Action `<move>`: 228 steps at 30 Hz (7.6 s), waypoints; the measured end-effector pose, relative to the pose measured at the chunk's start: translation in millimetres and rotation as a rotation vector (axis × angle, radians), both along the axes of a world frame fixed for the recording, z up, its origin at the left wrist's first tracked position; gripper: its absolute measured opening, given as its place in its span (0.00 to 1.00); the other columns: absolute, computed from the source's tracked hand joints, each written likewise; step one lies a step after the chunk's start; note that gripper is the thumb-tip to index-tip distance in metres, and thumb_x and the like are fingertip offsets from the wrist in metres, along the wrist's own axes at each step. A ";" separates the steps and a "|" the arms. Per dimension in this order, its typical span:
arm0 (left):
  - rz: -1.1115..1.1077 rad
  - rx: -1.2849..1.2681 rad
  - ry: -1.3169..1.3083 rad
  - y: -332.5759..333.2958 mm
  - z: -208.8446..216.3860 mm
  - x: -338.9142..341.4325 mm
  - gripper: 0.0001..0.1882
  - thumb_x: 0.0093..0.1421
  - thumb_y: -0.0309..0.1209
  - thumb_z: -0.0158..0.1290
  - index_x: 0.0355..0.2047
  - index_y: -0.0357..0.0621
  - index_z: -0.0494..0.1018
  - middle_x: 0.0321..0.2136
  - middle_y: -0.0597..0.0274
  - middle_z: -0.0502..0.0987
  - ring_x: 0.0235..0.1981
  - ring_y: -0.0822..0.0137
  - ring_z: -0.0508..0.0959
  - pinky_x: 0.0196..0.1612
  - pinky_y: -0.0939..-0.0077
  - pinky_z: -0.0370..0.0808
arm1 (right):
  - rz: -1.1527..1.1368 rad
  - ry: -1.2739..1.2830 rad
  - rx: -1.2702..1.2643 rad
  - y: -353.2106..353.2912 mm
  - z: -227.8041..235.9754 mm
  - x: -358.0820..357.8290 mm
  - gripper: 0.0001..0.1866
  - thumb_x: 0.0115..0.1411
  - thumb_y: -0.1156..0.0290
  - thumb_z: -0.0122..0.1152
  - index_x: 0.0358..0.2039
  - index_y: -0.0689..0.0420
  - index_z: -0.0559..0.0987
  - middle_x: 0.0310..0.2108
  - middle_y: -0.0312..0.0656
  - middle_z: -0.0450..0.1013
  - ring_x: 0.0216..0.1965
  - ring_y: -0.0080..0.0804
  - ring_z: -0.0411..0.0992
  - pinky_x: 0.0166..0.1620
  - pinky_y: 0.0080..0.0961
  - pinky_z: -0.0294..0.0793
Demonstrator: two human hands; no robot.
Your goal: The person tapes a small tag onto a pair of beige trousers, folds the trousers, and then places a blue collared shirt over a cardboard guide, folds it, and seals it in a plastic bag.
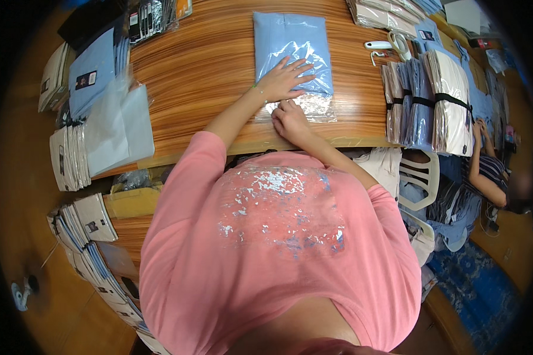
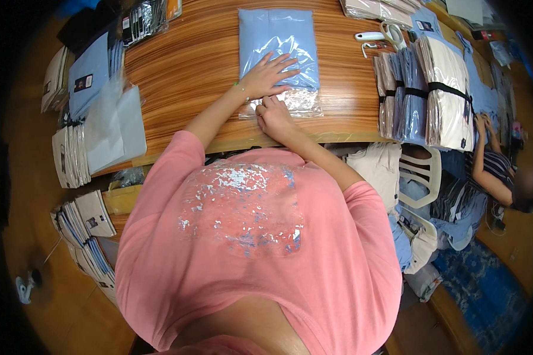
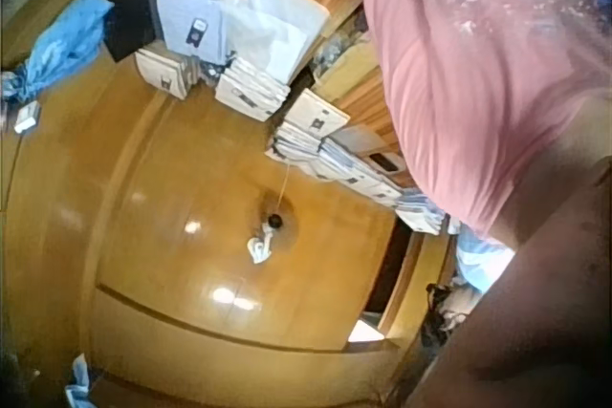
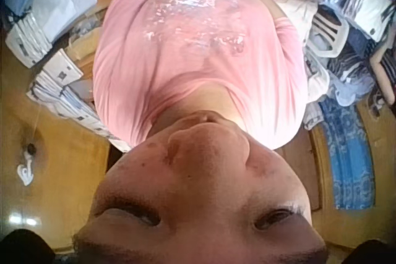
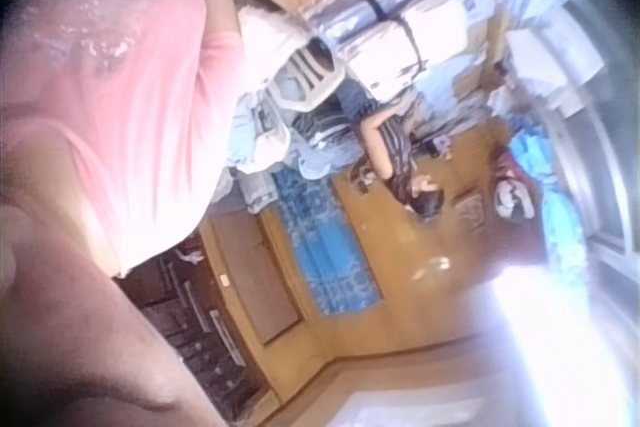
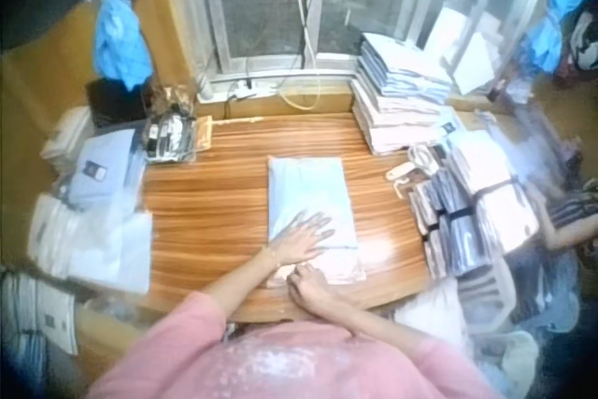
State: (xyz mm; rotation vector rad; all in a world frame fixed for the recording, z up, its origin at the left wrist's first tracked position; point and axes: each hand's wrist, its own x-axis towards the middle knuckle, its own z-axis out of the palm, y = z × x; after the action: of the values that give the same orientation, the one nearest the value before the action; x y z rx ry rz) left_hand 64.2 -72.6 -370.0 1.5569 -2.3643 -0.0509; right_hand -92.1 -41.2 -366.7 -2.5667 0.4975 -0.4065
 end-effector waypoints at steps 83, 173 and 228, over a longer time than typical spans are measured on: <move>0.002 -0.064 -0.062 1.6 -8.1 -4.1 0.31 0.55 0.52 0.48 0.58 0.63 0.60 0.62 0.65 0.56 0.63 0.61 0.53 0.61 0.46 0.50 | 0.077 -0.012 -0.127 0.7 49.8 -91.8 0.08 0.41 0.77 0.54 0.25 0.58 0.69 0.27 0.41 0.64 0.33 0.39 0.64 0.36 0.31 0.68; 0.209 -0.017 0.189 109.9 4.7 28.7 0.11 0.59 0.39 0.49 0.34 0.46 0.73 0.42 0.59 0.75 0.41 0.60 0.76 0.43 0.67 0.73 | 0.028 0.017 -0.113 -108.5 19.7 -112.2 0.07 0.56 0.67 0.54 0.29 0.58 0.71 0.36 0.46 0.70 0.42 0.42 0.70 0.45 0.35 0.69; 0.972 -0.046 0.691 -8.1 5.6 28.2 0.15 0.56 0.42 0.54 0.25 0.41 0.75 0.20 0.56 0.77 0.23 0.61 0.77 0.27 0.69 0.69 | -0.871 -0.151 0.624 -142.5 -24.9 -44.0 0.16 0.59 0.54 0.49 0.42 0.45 0.79 0.30 0.38 0.77 0.34 0.34 0.74 0.38 0.29 0.70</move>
State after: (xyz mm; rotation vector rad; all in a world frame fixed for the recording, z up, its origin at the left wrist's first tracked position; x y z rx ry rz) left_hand 92.4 -80.8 -364.4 2.0532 -0.9643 -0.2588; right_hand -136.1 -183.7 -391.5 -1.6059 1.4222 -0.6035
